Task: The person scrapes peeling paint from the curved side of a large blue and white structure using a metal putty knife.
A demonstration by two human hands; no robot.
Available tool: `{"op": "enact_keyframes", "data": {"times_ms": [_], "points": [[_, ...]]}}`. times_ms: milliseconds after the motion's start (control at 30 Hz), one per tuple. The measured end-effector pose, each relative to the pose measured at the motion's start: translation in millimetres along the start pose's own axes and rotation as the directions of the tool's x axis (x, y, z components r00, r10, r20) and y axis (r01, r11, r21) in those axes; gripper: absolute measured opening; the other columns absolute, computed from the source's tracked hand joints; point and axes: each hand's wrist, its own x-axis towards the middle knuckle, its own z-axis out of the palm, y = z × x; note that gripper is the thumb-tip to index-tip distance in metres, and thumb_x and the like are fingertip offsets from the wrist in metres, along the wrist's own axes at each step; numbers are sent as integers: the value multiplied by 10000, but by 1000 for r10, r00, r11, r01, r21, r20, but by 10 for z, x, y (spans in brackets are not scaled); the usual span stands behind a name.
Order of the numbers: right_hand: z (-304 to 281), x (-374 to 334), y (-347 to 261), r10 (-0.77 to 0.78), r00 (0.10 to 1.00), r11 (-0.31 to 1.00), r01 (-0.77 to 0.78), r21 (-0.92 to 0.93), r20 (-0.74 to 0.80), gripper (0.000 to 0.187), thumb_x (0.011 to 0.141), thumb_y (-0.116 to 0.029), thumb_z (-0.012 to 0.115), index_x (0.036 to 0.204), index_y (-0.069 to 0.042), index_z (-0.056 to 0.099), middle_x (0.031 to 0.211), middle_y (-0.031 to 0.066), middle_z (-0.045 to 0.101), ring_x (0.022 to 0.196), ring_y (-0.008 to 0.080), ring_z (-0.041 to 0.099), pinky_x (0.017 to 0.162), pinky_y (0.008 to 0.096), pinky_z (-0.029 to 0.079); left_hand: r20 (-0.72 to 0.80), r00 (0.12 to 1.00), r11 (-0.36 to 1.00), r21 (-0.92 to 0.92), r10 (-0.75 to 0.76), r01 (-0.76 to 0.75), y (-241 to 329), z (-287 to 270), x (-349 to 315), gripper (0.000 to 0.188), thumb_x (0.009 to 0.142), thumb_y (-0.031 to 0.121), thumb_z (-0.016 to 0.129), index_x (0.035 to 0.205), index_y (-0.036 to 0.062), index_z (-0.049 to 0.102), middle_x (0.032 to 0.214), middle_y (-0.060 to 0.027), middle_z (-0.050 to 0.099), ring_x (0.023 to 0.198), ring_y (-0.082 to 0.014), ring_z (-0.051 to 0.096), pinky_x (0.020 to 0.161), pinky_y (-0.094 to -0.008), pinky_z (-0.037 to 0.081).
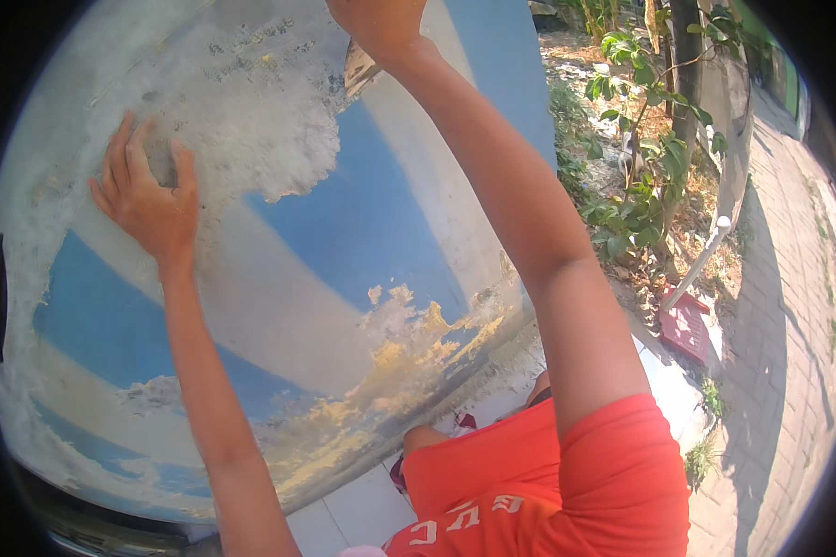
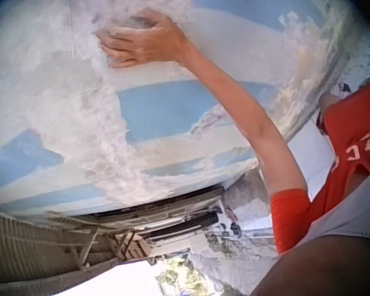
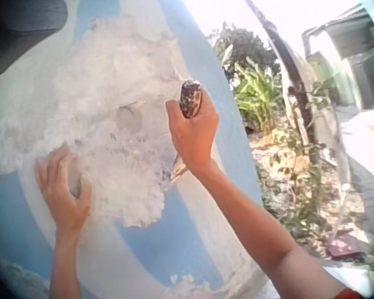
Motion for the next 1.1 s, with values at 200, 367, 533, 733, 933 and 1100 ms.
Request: {"op": "enact_keyframes", "data": {"times_ms": [200,367,533,733,933,1100], "points": [[6,-34,11,45,999,998,-44,-53,2,189,768,-76,678,738,-24,499,592,6,405,565,103,370,507,312,337,-3,1000,1000,-30,-9,9,22,36,8,342,837,311,657,1162,206,666,1364,57,585,1274,-206,515,1129,-593,262],[2,-72,12,-27,1000,998,28,-56,14,196,768,-69,692,747,-27,502,608,13,411,576,107,378,516,318,343,-13,1000,999,-35,-16,16,40,46,12,341,839,304,655,1160,191,661,1366,37,586,1272,-213,518,1116,-585,270],[27,-35,59,-50,998,995,54,-82,43,203,773,-66,687,737,-31,490,609,11,404,578,105,373,519,316,338,-19,1000,999,-45,-20,19,33,31,12,333,840,304,655,1149,181,662,1371,30,585,1273,-216,519,1110,-582,274],[-61,-67,42,43,998,998,-41,-39,49,198,773,-62,682,727,-38,491,602,-6,408,577,96,371,516,311,333,-6,1000,999,-33,-21,21,38,19,-28,336,838,303,657,1150,181,663,1361,32,594,1272,-215,519,1113,-578,275],[-157,-177,178,4,998,994,3,-109,64,205,776,-49,672,707,-63,479,617,-40,414,573,70,358,508,283,318,-31,999,999,-37,-12,11,49,66,16,336,834,303,658,1150,187,666,1354,37,597,1267,-213,523,1120,-575,270],[-98,126,-132,-128,990,992,128,-4,-66,224,776,-49,660,694,-55,452,615,-31,390,581,77,349,512,300,307,4,1000,999,-38,-13,13,-2,8,4,339,833,304,659,1153,192,666,1354,36,597,1266,-213,525,1121,-573,269]]}}
